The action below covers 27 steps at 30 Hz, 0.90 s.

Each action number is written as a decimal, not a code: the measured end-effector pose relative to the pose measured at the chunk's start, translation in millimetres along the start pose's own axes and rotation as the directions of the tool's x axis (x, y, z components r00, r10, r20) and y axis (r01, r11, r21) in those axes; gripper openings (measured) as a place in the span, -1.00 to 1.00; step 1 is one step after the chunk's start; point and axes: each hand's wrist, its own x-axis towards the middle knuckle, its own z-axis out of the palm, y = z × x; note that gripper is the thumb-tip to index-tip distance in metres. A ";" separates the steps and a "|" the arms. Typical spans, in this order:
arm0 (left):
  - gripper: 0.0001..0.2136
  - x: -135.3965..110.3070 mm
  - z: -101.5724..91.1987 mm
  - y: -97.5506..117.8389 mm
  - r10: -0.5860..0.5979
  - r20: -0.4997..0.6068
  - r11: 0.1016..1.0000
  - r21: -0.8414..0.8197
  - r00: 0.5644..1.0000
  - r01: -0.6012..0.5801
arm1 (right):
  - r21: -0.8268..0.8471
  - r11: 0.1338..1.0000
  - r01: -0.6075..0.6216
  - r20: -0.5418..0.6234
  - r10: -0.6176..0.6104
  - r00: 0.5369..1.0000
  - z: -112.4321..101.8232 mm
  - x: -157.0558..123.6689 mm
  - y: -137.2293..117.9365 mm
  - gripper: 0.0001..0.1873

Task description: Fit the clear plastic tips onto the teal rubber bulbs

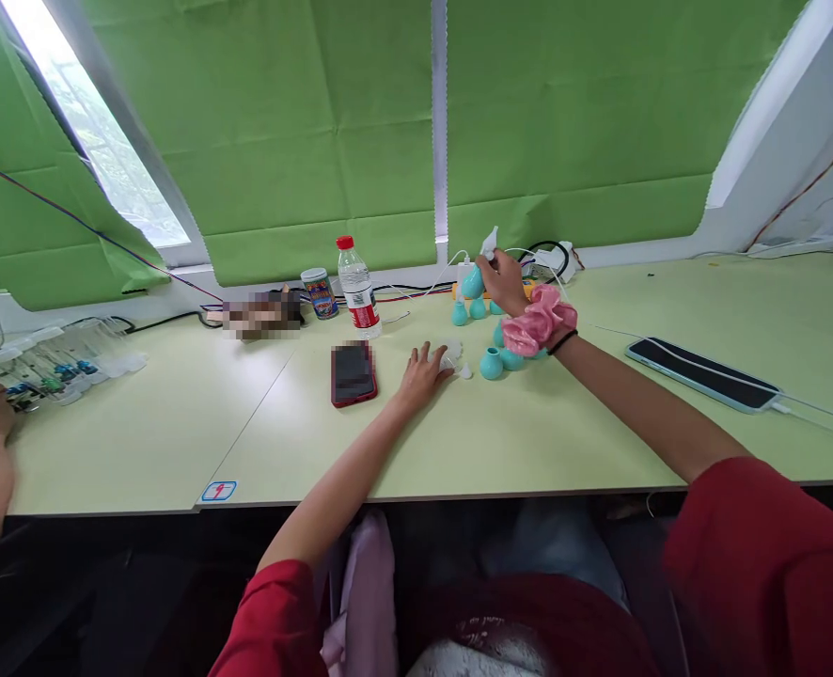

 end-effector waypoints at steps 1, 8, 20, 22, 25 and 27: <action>-0.62 -1.0 0.1 0.6 -0.019 -0.019 1.000 -0.013 1.000 0.019 | -0.011 1.000 -0.003 -0.025 0.003 1.000 6.2 -1.8 -4.4 -0.71; -0.68 1.4 -10.8 3.9 -0.089 -0.205 0.980 -0.193 0.975 0.049 | -0.099 0.992 0.073 0.133 -0.059 0.989 45.6 -95.4 -12.3 -0.74; -0.47 0.1 -32.8 13.5 -0.080 -0.028 0.845 -0.532 0.996 0.053 | -0.211 0.975 0.061 0.202 -0.018 0.979 58.9 -119.6 3.9 -0.76; -0.45 1.2 -29.7 15.1 -0.060 0.029 0.836 -0.545 0.998 0.066 | -0.193 0.979 0.069 0.214 -0.027 0.976 58.8 -121.5 2.9 -0.76; -0.43 4.2 -27.2 13.6 -0.074 0.061 0.838 -0.538 0.995 0.096 | -0.172 0.983 0.067 0.196 -0.033 0.980 59.0 -122.9 1.0 -0.71; -0.42 6.0 -27.0 10.6 -0.099 0.056 0.854 -0.508 0.994 0.113 | -0.163 0.984 0.072 0.181 -0.042 0.983 58.8 -122.7 0.0 -0.70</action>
